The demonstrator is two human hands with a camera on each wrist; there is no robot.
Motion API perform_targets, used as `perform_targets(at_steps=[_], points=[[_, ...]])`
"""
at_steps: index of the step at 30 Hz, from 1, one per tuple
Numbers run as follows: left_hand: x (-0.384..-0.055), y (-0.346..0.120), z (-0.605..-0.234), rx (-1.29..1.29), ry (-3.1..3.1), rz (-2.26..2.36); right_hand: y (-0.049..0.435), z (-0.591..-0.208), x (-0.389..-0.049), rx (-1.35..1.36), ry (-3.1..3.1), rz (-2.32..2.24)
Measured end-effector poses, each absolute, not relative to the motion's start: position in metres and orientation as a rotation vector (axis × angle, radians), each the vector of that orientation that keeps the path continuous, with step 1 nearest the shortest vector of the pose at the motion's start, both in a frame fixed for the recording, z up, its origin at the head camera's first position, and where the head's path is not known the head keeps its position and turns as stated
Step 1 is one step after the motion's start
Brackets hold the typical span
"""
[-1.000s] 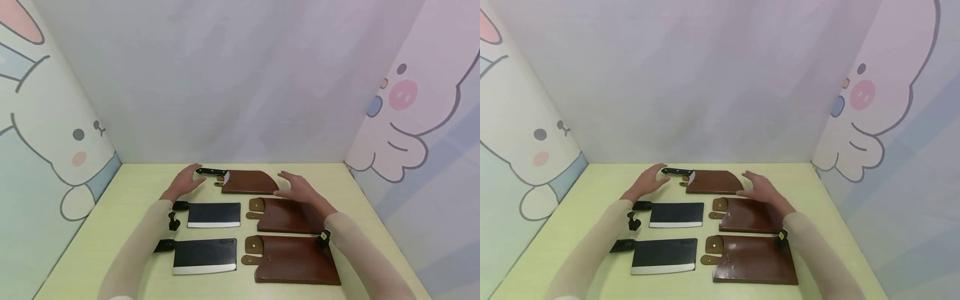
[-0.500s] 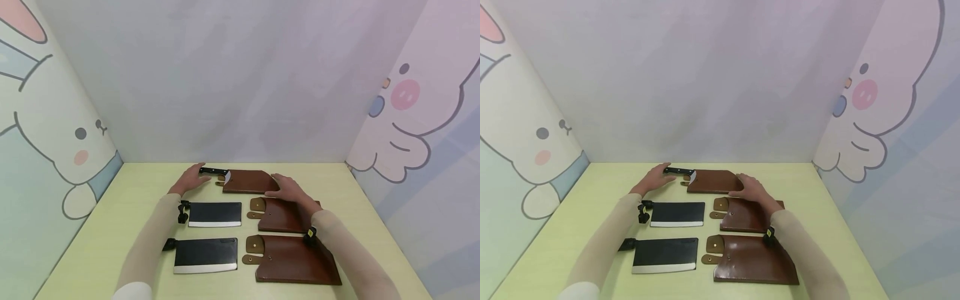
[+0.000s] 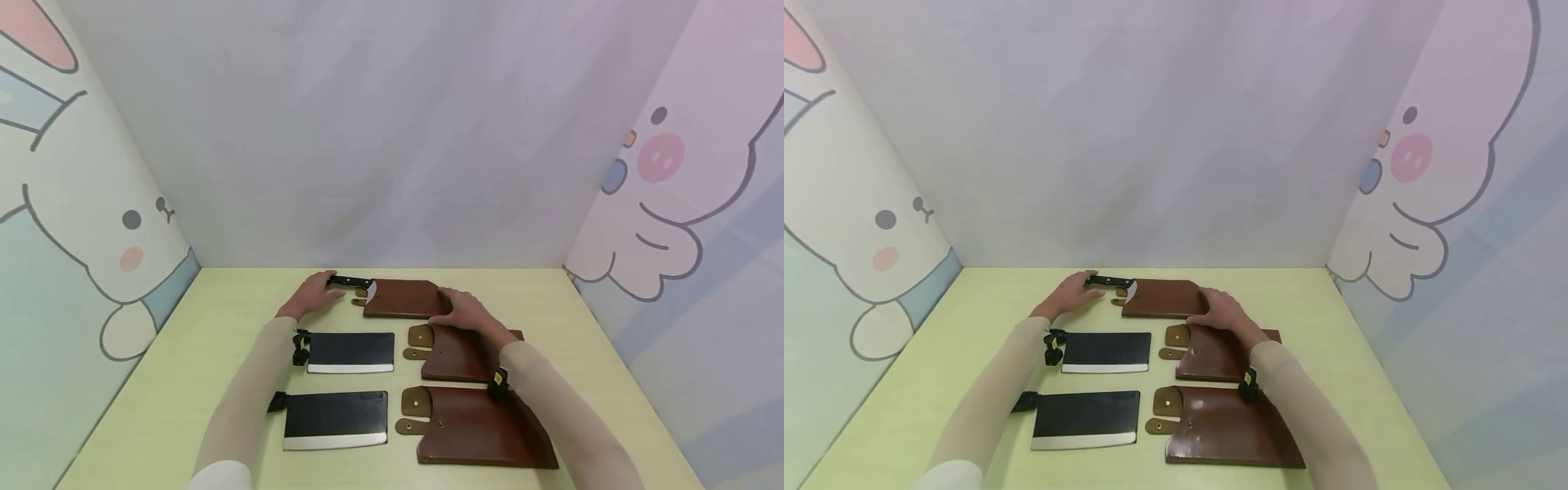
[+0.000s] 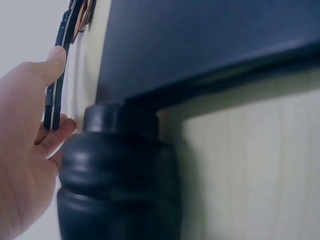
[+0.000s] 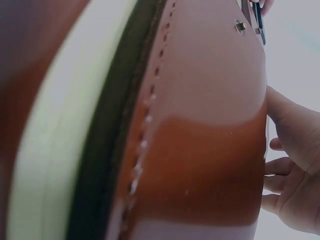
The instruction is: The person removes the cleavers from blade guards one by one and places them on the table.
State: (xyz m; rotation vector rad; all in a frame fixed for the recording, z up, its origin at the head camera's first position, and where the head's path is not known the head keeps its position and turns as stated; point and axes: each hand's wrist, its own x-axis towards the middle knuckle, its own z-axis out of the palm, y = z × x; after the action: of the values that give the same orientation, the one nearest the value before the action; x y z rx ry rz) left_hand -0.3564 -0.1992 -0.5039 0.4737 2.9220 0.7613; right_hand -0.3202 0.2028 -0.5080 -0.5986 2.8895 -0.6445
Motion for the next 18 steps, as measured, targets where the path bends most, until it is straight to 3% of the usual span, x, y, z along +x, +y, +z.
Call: perform_targets(at_steps=[18], points=[[-0.3616,-0.199,-0.5026,0.488,2.88,0.81,0.1949,-0.5002,-0.3173,-0.613,2.9,-0.54]])
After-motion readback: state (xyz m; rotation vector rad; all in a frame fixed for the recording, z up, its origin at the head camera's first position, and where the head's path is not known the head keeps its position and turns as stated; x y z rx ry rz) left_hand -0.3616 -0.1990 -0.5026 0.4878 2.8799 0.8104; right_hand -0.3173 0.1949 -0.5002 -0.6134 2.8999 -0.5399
